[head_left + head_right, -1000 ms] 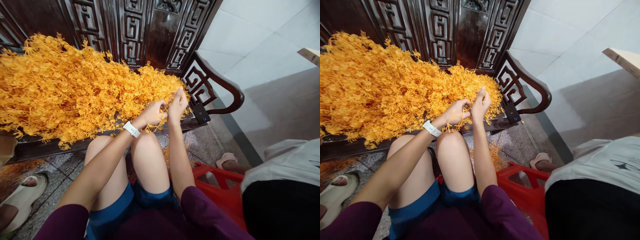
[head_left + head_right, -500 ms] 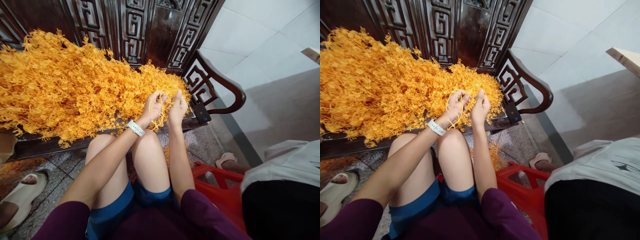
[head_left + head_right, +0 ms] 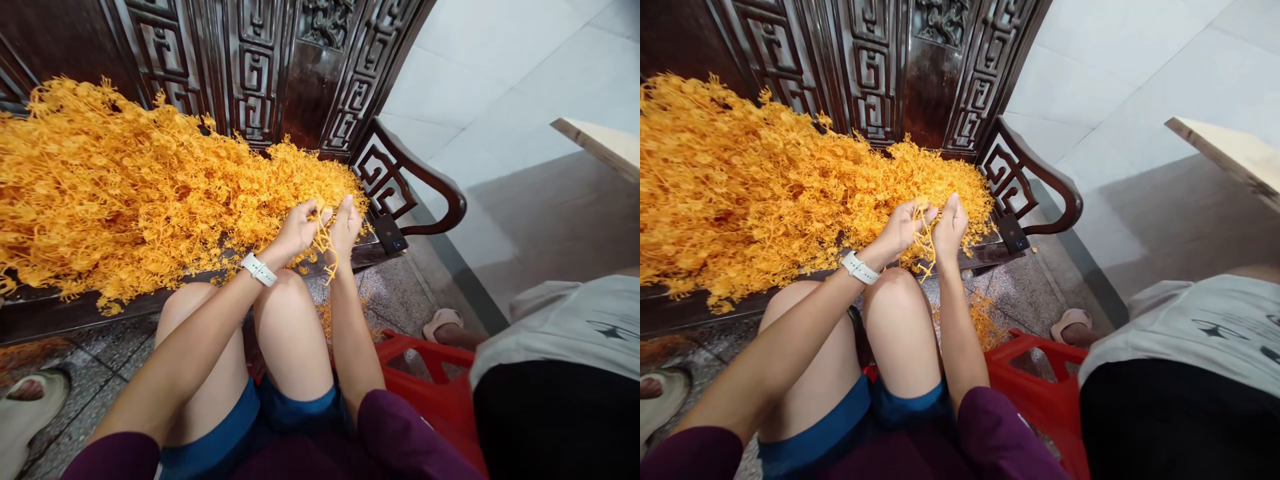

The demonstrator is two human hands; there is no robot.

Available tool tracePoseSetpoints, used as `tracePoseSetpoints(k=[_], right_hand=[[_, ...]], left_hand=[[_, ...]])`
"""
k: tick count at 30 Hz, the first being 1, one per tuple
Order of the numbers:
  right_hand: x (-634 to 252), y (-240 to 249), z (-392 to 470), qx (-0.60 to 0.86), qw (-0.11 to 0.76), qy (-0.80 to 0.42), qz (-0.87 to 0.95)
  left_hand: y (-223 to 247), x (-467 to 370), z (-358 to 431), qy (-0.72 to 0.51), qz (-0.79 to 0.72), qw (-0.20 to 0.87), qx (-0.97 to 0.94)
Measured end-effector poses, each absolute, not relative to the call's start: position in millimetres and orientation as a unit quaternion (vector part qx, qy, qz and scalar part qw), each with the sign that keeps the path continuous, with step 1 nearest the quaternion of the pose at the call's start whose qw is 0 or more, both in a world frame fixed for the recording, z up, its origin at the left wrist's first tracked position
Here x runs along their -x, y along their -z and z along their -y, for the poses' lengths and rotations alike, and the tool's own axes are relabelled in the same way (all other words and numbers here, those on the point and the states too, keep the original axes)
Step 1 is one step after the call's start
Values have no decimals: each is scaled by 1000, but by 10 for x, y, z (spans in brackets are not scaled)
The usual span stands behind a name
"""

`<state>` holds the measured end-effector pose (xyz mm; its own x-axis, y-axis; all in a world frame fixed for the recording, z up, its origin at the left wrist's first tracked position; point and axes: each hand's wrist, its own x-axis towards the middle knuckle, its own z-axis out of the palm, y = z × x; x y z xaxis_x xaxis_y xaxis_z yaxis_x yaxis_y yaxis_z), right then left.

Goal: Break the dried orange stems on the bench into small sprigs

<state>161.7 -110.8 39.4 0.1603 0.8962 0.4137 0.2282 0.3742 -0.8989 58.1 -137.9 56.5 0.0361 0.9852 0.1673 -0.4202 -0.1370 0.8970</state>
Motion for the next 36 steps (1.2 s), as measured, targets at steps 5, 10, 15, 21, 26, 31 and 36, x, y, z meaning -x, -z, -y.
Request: tracePoseSetpoints(k=[5,10,15,21,26,31,36], right_hand=[[-1551,-526,1200,482,561,-416,529],[-1558,-604,1234,493,519,-460,525],[-1635,-675,1229,469,469,-532,526],[-1680,-646,1208,419,443,-602,515],[-1603,-631,1230,358,508,-628,469],[-1601,-650,1240,331,488,-682,432],[-1726,-689,1164,359,299,-752,464]], left_hand=[[-692,-501,1452,-581,-328,686,-291],[-763,-452,1472,-570,-323,698,-288],[-793,-469,1516,-554,-256,754,-244],[-807,-464,1564,-570,-220,757,-232],[-819,-448,1590,-562,-181,766,-255],[-880,-313,1574,-521,-214,774,-288],[-901,-26,1546,-373,-296,805,-354]])
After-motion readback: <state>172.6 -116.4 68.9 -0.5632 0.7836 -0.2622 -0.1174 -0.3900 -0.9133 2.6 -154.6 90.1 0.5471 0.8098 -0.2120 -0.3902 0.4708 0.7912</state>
